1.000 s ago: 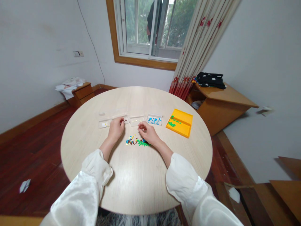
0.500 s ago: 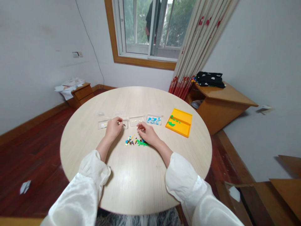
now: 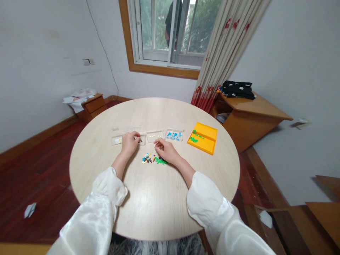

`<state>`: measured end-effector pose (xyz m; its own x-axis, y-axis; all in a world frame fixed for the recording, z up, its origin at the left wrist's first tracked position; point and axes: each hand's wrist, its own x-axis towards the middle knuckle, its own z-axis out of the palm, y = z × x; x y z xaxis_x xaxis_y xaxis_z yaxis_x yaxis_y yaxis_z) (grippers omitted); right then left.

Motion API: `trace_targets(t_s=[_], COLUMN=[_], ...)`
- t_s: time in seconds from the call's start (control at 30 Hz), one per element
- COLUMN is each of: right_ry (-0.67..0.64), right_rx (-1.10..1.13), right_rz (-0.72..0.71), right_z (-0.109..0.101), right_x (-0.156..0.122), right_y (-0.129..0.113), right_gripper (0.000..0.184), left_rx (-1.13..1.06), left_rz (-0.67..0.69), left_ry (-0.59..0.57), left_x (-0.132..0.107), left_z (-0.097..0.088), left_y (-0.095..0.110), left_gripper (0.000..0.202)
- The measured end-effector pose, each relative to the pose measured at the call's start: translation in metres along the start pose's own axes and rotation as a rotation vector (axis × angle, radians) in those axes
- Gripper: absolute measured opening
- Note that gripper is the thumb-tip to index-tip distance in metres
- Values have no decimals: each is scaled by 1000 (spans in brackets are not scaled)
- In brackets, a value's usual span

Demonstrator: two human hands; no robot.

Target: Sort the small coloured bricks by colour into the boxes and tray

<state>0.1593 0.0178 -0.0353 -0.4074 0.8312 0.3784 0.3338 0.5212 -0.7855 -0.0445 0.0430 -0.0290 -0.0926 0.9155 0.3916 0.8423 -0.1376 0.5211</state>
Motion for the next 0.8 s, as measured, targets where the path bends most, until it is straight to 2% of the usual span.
trace_targets(t_s=[0.3,0.43,0.57,0.8], right_ry=[-25,-17,-46,-166], right_rx=[-8,-70,-172,-259], right_rz=[14,9,-58,-184], right_z=[0,-1,-2,-3], right_x=[-1,0,1,0], right_y=[-1,0,0,-9], right_gripper=[25,20,16,23], left_rx=[46,54,50,20], left_rz=[20,27,39,73], left_ry=[-13,3,30,60], left_x=[1,0,-3,-10], left_z=[1,1,-1,-5], left_y=[6,7,8,17], left_gripper=[13,12,13,15])
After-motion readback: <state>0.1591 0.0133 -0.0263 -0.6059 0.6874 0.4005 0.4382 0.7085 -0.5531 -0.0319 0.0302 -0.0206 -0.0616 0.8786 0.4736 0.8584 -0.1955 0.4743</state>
